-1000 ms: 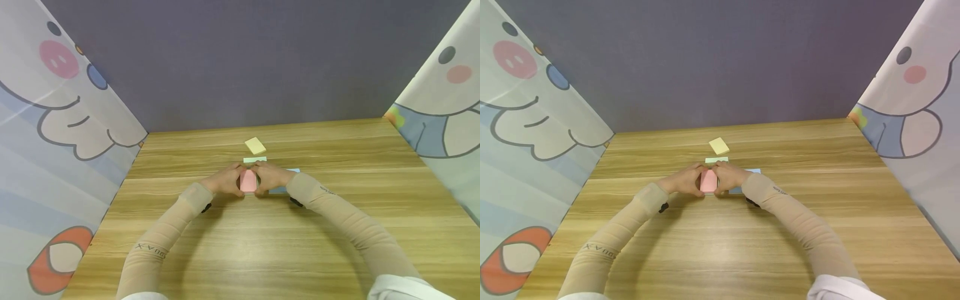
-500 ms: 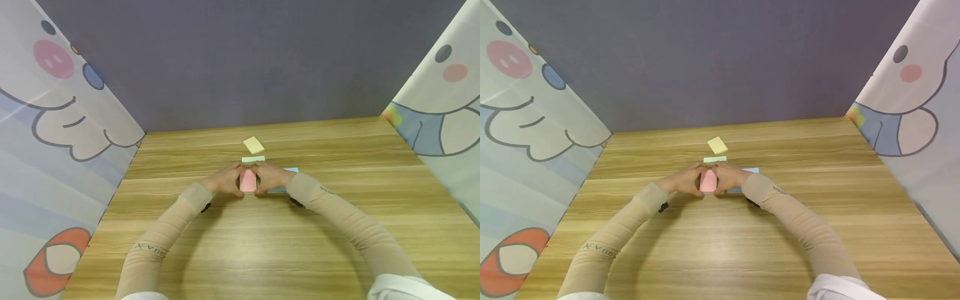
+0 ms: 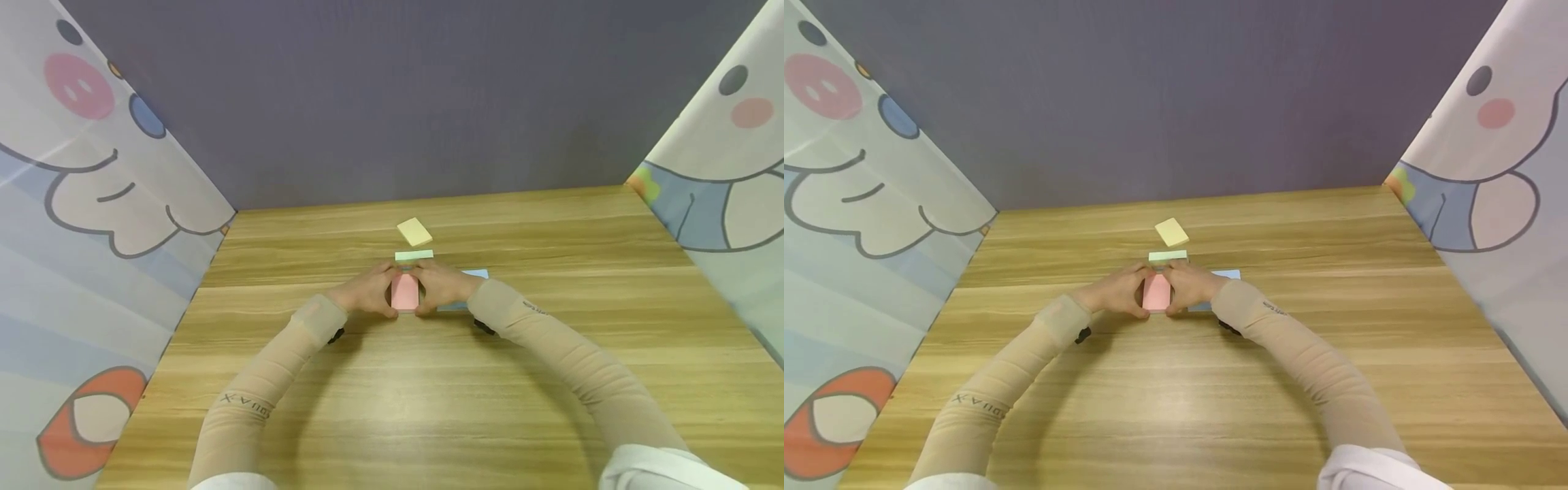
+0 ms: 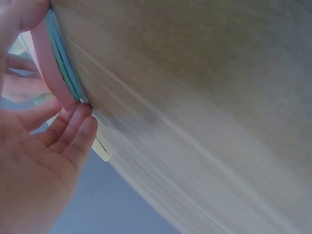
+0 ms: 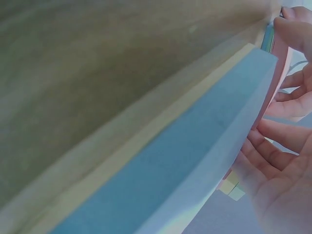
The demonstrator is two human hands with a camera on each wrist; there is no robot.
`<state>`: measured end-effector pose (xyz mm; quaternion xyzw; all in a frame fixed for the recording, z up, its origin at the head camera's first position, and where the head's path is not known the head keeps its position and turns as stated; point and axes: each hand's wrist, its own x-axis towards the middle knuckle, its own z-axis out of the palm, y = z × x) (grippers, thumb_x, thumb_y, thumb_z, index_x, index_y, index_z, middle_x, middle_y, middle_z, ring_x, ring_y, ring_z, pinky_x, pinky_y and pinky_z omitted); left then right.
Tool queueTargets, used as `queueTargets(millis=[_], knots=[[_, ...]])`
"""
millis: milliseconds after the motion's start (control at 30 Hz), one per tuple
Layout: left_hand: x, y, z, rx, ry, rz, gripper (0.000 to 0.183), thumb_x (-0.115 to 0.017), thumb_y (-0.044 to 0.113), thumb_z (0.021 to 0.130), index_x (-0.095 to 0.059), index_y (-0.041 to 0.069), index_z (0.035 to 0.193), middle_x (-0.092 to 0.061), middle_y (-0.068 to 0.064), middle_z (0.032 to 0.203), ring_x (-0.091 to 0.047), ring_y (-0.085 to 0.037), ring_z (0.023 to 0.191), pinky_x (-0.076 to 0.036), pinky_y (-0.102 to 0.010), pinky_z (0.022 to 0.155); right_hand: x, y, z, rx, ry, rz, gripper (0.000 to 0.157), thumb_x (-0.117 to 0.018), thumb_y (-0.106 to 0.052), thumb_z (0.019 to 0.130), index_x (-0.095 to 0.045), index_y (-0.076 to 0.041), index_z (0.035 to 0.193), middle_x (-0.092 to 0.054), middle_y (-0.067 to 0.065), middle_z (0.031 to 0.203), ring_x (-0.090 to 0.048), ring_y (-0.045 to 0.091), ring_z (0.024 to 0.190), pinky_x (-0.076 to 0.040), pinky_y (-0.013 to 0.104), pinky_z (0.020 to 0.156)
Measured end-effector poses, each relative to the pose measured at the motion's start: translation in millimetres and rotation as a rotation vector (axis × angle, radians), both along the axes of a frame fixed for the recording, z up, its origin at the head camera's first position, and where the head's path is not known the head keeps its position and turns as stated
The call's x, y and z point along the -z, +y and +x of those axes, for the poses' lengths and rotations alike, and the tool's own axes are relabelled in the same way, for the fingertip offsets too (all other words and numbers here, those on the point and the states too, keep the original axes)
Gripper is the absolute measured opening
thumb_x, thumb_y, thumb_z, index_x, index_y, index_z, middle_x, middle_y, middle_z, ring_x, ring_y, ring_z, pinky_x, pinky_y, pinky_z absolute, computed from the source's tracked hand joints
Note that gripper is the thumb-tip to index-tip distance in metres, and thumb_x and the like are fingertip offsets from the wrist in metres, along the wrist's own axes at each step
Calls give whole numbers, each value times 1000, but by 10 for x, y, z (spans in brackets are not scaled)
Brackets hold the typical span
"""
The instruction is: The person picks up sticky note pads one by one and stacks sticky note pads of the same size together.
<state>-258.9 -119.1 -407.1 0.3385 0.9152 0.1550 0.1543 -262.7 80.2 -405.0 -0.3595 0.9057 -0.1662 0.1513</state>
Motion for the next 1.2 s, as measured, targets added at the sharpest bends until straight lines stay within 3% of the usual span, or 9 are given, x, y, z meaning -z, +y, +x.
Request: queueTargets(millis=[233, 433, 1200], knots=[[-14, 6, -8, -2, 2, -10, 80, -80, 30, 67, -42, 5, 133, -41, -6, 132, -45, -19, 115, -42, -34, 99, -18, -8, -1, 6, 8, -3, 76, -78, -37, 67, -48, -10, 131, -44, 14, 133, -47, 28, 117, -44, 44, 96], [3, 10, 9, -6, 15, -28, 81, -79, 32, 67, -41, 8, 134, -37, -6, 137, -45, -21, 119, -40, -35, 101, -17, -4, 14, 4, -5, -5, 79, -77, -36, 68, -43, -15, 136, -41, 15, 135, -43, 31, 122, -40, 47, 99], [10, 15, 26, 15, 20, -4, 81, -79, 31, 68, -40, 7, 135, -31, -8, 144, -37, -24, 127, -37, -38, 104, -27, 5, 17, 8, -17, 4, 74, -78, -38, 68, -48, -11, 130, -44, 13, 134, -43, 29, 122, -40, 44, 100]])
